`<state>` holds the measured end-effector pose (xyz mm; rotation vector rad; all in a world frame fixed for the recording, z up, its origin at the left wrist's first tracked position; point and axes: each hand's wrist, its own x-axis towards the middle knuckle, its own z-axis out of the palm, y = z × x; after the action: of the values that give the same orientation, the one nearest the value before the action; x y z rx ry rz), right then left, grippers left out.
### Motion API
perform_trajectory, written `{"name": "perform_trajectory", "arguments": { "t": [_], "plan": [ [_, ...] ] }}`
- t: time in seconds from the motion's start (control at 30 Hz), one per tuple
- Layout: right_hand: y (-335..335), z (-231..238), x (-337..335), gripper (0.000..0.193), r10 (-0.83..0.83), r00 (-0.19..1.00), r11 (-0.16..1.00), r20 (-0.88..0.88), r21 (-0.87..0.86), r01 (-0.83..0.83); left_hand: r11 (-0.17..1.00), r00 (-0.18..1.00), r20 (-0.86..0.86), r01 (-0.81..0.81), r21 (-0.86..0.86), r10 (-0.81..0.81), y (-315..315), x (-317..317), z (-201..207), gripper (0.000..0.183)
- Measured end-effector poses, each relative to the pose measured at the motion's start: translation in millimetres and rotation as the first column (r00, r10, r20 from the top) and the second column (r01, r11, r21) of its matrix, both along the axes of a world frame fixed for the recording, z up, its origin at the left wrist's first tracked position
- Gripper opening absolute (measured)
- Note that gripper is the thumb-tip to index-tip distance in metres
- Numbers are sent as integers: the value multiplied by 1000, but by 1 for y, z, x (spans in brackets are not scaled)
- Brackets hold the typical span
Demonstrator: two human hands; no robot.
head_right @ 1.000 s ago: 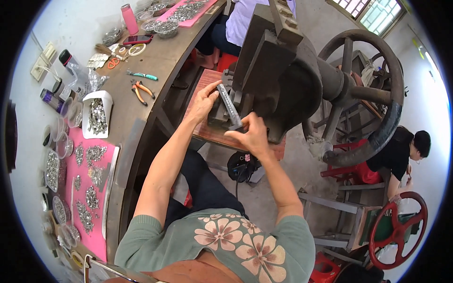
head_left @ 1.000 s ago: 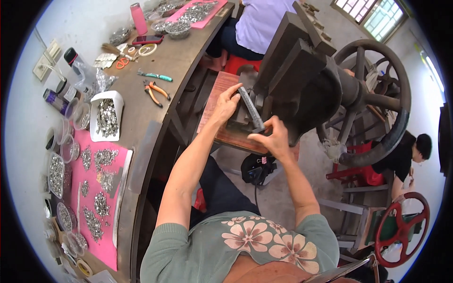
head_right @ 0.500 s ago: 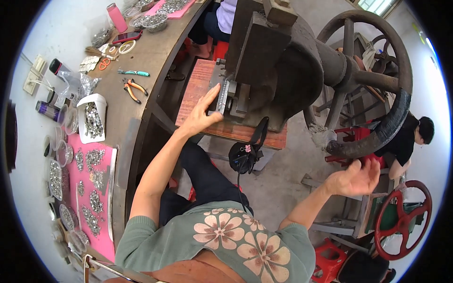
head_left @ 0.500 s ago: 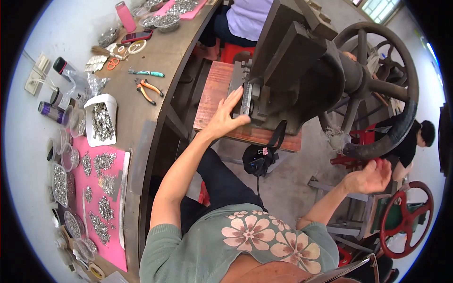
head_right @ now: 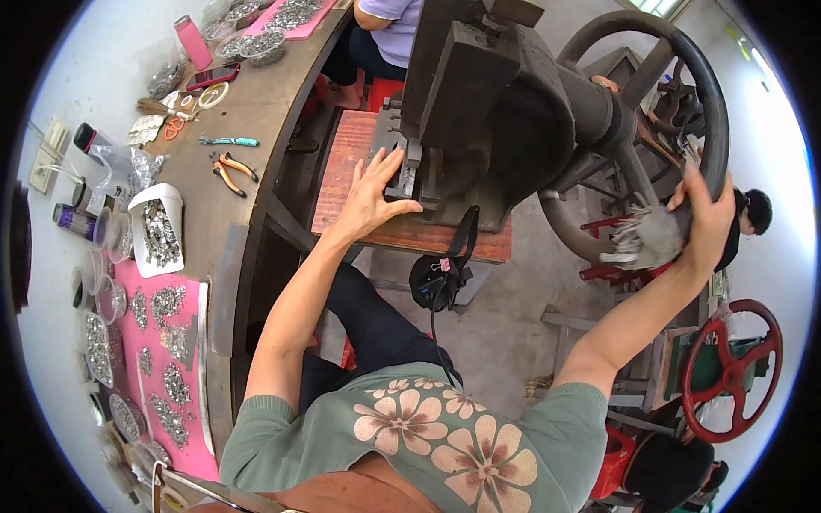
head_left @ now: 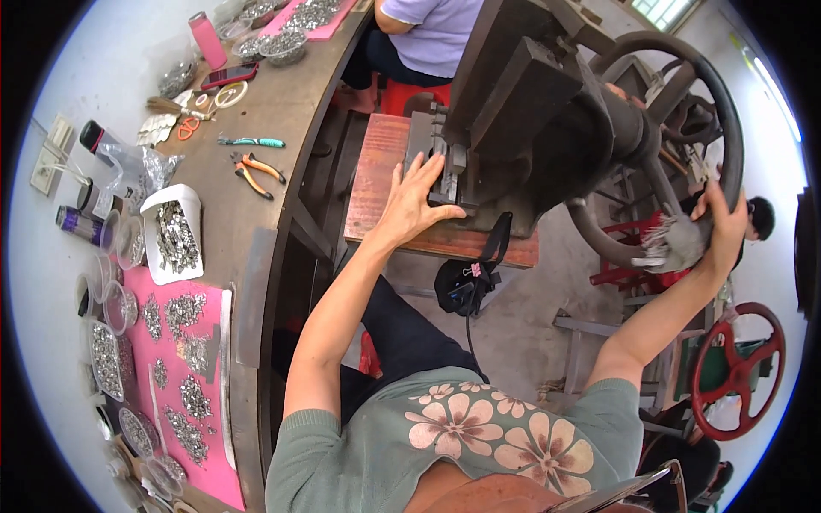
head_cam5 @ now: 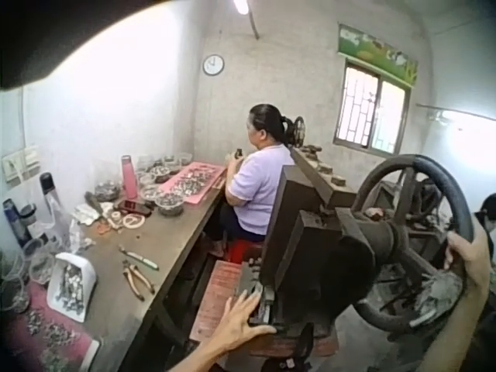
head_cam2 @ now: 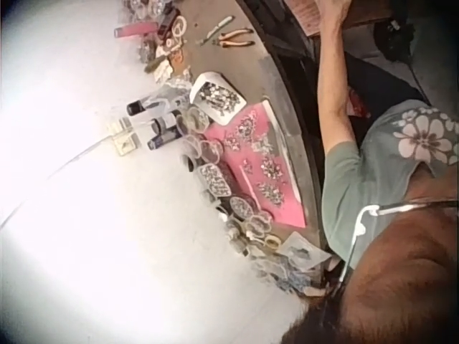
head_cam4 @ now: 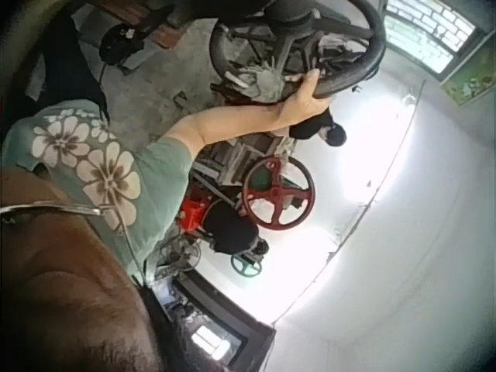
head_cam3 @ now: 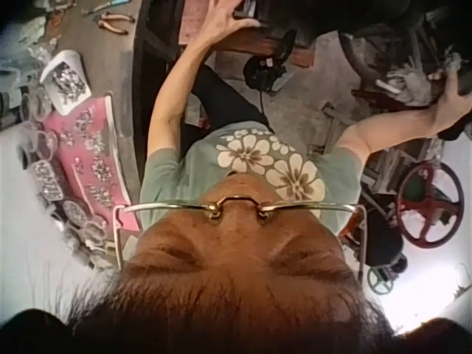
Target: The person places small metal pieces into a metal fixture by hand, presses the fixture using a manual press machine, and loads more metal pieces into the fixture.
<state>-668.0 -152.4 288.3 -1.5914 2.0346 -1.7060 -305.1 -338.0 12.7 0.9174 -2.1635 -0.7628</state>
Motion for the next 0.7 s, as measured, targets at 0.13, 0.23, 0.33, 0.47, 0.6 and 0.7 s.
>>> {"name": "perform_trajectory", "arguments": {
  "t": [0.13,0.23,0.33,0.47,0.6,0.7],
  "plan": [
    [-24,50,-29,22,147,986,976,84,148,-158,1000,1000,5,14,22,-14,-11,-12,-3,109],
    [-20,37,-21,20,142,980,988,137,45,-149,1000,1000,3,7,28,-7,-15,-11,0,108],
    [9,-32,32,19,-8,999,969,31,-248,15,999,1000,3,13,32,-13,-17,-12,-2,108],
    [17,-92,30,32,-143,989,933,42,-327,149,1000,1000,-16,8,-5,-8,-17,-13,-2,107],
    [-1,11,-4,30,-133,980,983,-148,103,149,1000,1000,-25,8,22,-8,-19,-17,-4,106],
    [-38,67,-25,29,-20,995,967,-101,249,45,1000,1000,-19,12,23,-12,-20,-16,-6,107]
  ]
}}
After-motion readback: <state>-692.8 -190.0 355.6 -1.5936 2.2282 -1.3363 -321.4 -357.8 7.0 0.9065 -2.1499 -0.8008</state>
